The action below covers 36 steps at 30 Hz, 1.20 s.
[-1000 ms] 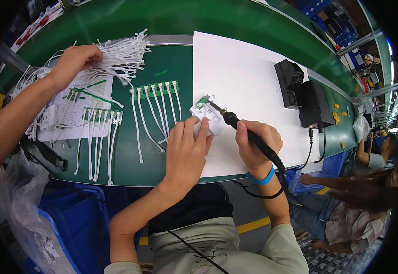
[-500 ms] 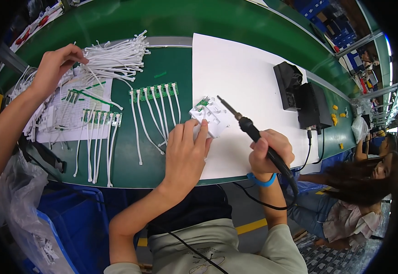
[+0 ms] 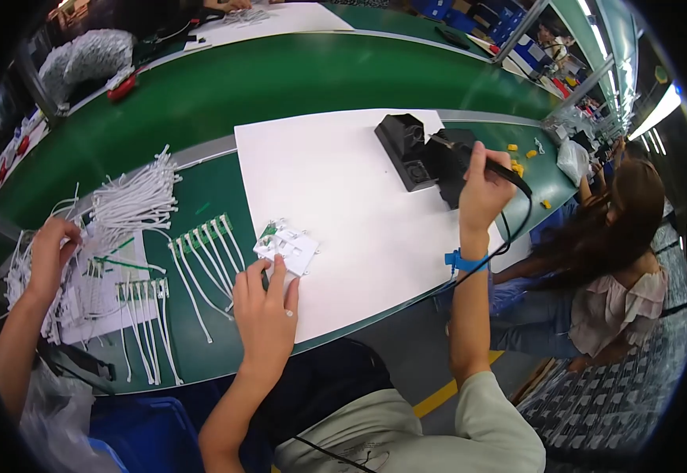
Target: Soldering wires to circuit boards and assembling electrical components on a factory line.
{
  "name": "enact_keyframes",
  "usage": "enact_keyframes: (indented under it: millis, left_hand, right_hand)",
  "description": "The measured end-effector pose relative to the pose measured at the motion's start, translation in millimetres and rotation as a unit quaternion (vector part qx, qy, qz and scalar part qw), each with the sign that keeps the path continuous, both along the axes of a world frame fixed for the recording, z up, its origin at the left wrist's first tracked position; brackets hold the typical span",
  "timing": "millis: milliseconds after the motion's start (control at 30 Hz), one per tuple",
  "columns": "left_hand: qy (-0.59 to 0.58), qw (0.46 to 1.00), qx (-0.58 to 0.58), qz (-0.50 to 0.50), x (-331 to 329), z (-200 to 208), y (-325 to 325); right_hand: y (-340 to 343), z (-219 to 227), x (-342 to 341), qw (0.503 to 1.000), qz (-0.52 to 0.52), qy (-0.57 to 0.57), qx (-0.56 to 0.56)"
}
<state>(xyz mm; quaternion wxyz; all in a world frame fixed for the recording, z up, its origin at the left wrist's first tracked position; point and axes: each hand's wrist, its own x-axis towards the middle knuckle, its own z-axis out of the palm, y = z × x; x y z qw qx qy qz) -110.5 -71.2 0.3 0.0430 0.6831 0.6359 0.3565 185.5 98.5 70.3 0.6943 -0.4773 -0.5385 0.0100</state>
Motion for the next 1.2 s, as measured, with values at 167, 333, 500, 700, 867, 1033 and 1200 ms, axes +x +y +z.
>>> enact_keyframes:
  millis: [167,333,500,700,867,1033,1200]
  left_hand:
    - [0.006,1.000,-0.006,-0.002,-0.5,2.1,-0.9]
    - [0.002,1.000,-0.006,-0.008,-0.5,3.4,-1.1]
    - [0.001,1.000,-0.006,-0.007,-0.9,2.4,-1.7]
    - [0.001,1.000,-0.011,-0.008,-0.4,1.4,-2.6]
    - [-0.006,1.000,-0.009,-0.014,-0.8,1.8,-3.2]
    - [0.003,1.000,-0.009,-0.014,-0.4,0.7,-2.8]
    - [0.025,0.999,0.007,-0.020,1.1,1.1,-3.9]
  right_hand:
    - [21.4,-9.4,0.7,0.997,-0.033,-0.042,-0.058]
    - [51.2,-16.4,-0.1,0.988,-0.008,-0.107,-0.113]
    - [62.9,-27.2,-5.5,0.983,0.062,0.006,-0.176]
    - [61.9,-27.0,-9.9,0.969,0.062,0.059,-0.230]
    - [67.5,-36.5,-18.7,0.968,0.049,0.147,-0.198]
    - [70.9,-46.9,-20.8,0.964,0.093,0.191,-0.163]
    - [69.7,-42.4,-12.9,0.959,0.118,0.146,-0.213]
